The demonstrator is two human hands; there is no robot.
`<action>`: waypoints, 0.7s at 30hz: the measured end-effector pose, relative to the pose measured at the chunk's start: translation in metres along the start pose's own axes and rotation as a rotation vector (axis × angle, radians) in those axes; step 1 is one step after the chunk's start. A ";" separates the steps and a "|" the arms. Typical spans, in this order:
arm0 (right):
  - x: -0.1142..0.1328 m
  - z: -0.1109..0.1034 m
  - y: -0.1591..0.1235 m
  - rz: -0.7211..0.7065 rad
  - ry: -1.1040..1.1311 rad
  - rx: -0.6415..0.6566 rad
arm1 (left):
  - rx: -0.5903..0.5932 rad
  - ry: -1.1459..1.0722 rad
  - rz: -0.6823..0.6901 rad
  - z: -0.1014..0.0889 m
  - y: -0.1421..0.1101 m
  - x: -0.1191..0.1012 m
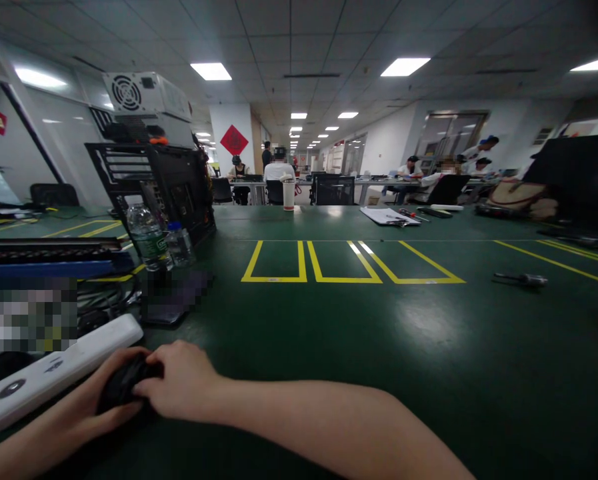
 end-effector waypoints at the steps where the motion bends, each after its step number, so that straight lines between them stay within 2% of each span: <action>1: -0.012 -0.012 -0.004 0.005 0.006 -0.041 | 0.062 -0.019 -0.048 0.008 0.018 -0.009; 3: -0.040 -0.039 -0.016 0.016 0.014 -0.123 | 0.088 -0.122 -0.090 0.026 0.057 -0.037; 5: -0.069 -0.071 -0.031 0.052 0.036 -0.230 | 0.153 -0.208 -0.009 0.047 0.098 -0.073; 7: -0.095 -0.103 -0.049 0.093 0.093 -0.281 | 0.176 -0.273 0.098 0.069 0.136 -0.107; 10: -0.119 -0.145 -0.078 0.096 0.146 -0.351 | 0.164 -0.295 0.199 0.099 0.180 -0.144; 11: -0.124 -0.154 -0.086 0.084 0.159 -0.372 | 0.127 -0.280 0.213 0.107 0.189 -0.152; 13: -0.130 -0.165 -0.102 0.053 0.175 -0.415 | 0.064 -0.243 0.271 0.119 0.199 -0.164; 15: -0.133 -0.167 -0.113 0.009 0.167 -0.437 | 0.009 -0.207 0.362 0.125 0.199 -0.171; 18: -0.135 -0.163 -0.122 -0.041 0.117 -0.462 | -0.021 -0.162 0.464 0.125 0.191 -0.176; 21: -0.130 -0.160 -0.125 -0.069 0.119 -0.458 | -0.022 -0.133 0.493 0.122 0.186 -0.176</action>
Point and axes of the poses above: each hand's wrist, its own y-axis towards the middle knuckle, its own z-axis out of the palm, x = y × z, the point moved 2 cm from there along y, towards the middle knuckle, and after that the axes turned 5 degrees about -z, right-handed, at the moved point
